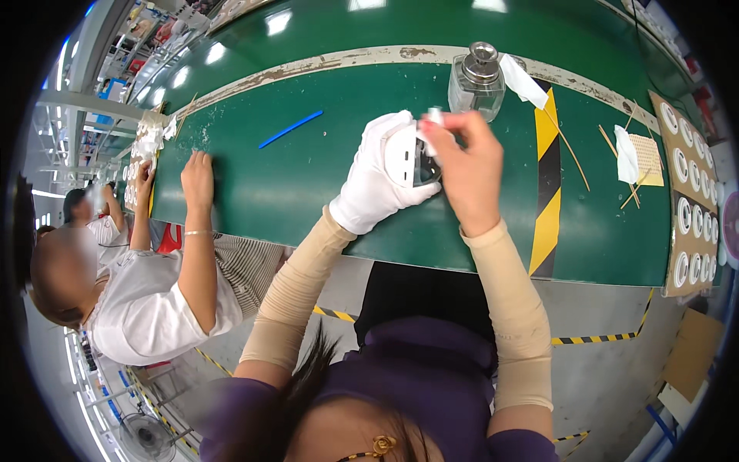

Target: Assembling small electronic components at a factory assembly line workstation.

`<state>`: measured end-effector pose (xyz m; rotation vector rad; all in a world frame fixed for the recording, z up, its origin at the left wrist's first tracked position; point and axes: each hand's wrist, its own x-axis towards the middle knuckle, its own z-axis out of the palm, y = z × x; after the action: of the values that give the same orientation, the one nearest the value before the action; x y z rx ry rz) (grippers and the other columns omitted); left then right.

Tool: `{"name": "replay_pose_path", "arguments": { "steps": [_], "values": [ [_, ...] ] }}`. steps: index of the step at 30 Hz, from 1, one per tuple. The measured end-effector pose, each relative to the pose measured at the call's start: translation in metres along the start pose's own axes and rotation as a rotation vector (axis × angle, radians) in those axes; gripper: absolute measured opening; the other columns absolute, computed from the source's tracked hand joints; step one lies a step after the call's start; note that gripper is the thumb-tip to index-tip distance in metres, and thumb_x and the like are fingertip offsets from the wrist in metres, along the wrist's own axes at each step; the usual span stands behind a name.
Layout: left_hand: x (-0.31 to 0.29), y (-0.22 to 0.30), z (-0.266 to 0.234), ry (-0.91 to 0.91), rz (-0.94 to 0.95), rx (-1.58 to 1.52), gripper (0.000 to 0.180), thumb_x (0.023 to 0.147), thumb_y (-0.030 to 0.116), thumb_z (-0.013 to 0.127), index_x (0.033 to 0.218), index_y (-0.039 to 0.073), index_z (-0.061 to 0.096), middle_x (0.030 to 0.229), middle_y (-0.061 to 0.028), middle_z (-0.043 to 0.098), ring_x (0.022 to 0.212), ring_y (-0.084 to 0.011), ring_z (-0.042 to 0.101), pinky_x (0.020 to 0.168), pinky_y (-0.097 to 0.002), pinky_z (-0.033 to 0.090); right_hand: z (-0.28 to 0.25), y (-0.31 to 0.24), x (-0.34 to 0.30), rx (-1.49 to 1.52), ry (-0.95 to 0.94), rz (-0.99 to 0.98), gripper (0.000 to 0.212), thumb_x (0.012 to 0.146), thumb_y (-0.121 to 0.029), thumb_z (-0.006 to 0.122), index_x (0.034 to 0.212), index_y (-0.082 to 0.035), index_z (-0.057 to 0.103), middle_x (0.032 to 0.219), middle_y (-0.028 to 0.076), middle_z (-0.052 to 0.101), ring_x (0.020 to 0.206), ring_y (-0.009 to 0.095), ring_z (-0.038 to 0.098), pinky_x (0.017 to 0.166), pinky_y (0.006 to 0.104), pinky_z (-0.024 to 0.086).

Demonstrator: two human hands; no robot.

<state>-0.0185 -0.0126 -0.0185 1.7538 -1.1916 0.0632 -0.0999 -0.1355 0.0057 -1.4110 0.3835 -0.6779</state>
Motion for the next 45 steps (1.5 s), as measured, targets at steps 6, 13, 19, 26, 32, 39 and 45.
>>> {"name": "replay_pose_path", "arguments": {
  "steps": [6, 13, 19, 26, 32, 39, 45],
  "values": [
    [0.001, 0.004, -0.004, -0.023, -0.001, -0.01, 0.091, 0.056, 0.021, 0.087, 0.132, 0.007, 0.039, 0.126, -0.0164, 0.045, 0.116, -0.0333, 0.048, 0.097, -0.0395, 0.044, -0.07, 0.004, -0.014, -0.147, 0.269, 0.004, 0.014, 0.093, -0.007, 0.059, 0.104, 0.001, 0.058, 0.088, 0.0, 0.063, 0.073, 0.003, 0.055, 0.064, 0.0173, 0.044],
    [0.002, -0.006, -0.009, -0.085, -0.013, -0.074, 0.093, 0.055, 0.023, 0.089, 0.132, 0.005, 0.04, 0.128, -0.0141, 0.044, 0.12, -0.0288, 0.047, 0.102, -0.0365, 0.04, -0.047, -0.014, -0.026, -0.036, 0.038, 0.066, 0.025, 0.093, -0.005, 0.056, 0.117, 0.003, 0.06, 0.097, 0.002, 0.063, 0.087, 0.007, 0.057, 0.078, 0.0193, 0.044],
    [0.005, -0.003, -0.008, -0.092, -0.026, -0.099, 0.088, 0.055, 0.02, 0.087, 0.13, 0.005, 0.042, 0.128, -0.0166, 0.046, 0.12, -0.0332, 0.047, 0.101, -0.0393, 0.041, -0.031, -0.014, -0.018, 0.043, 0.038, -0.07, 0.017, 0.092, 0.001, 0.056, 0.107, 0.003, 0.061, 0.1, 0.003, 0.064, 0.092, 0.007, 0.058, 0.082, 0.0193, 0.044],
    [0.002, -0.005, -0.008, -0.086, -0.008, -0.11, 0.088, 0.056, 0.021, 0.087, 0.129, 0.005, 0.042, 0.127, -0.0156, 0.046, 0.119, -0.0319, 0.046, 0.101, -0.0388, 0.04, -0.046, -0.022, -0.01, 0.105, 0.107, -0.004, 0.029, 0.09, 0.003, 0.057, 0.119, 0.005, 0.056, 0.107, 0.007, 0.063, 0.096, 0.011, 0.059, 0.086, 0.0213, 0.045],
    [0.002, -0.006, -0.006, -0.091, -0.051, -0.155, 0.088, 0.056, 0.02, 0.087, 0.13, 0.005, 0.042, 0.128, -0.0154, 0.045, 0.121, -0.0317, 0.045, 0.102, -0.0387, 0.04, -0.039, -0.014, -0.022, -0.018, -0.046, -0.011, 0.02, 0.086, 0.006, 0.06, 0.105, 0.005, 0.064, 0.116, 0.007, 0.057, 0.091, 0.009, 0.059, 0.078, 0.0207, 0.046],
    [0.0, -0.006, -0.001, -0.082, -0.072, -0.217, 0.085, 0.058, 0.021, 0.086, 0.129, 0.005, 0.042, 0.127, -0.0157, 0.046, 0.119, -0.0323, 0.046, 0.1, -0.0391, 0.041, -0.011, -0.008, -0.012, -0.323, -0.115, -0.209, 0.009, 0.083, 0.003, 0.064, 0.092, 0.001, 0.062, 0.099, 0.004, 0.053, 0.08, 0.007, 0.05, 0.066, 0.0207, 0.041],
    [-0.002, -0.01, -0.004, -0.044, -0.003, -0.184, 0.085, 0.062, 0.023, 0.087, 0.13, 0.006, 0.04, 0.125, -0.0139, 0.047, 0.117, -0.0295, 0.048, 0.099, -0.038, 0.041, -0.008, -0.003, -0.041, -0.345, -0.082, -0.325, 0.013, 0.078, 0.002, 0.068, 0.088, 0.0, 0.06, 0.104, 0.007, 0.05, 0.079, 0.011, 0.051, 0.068, 0.0229, 0.043]
  ]
}}
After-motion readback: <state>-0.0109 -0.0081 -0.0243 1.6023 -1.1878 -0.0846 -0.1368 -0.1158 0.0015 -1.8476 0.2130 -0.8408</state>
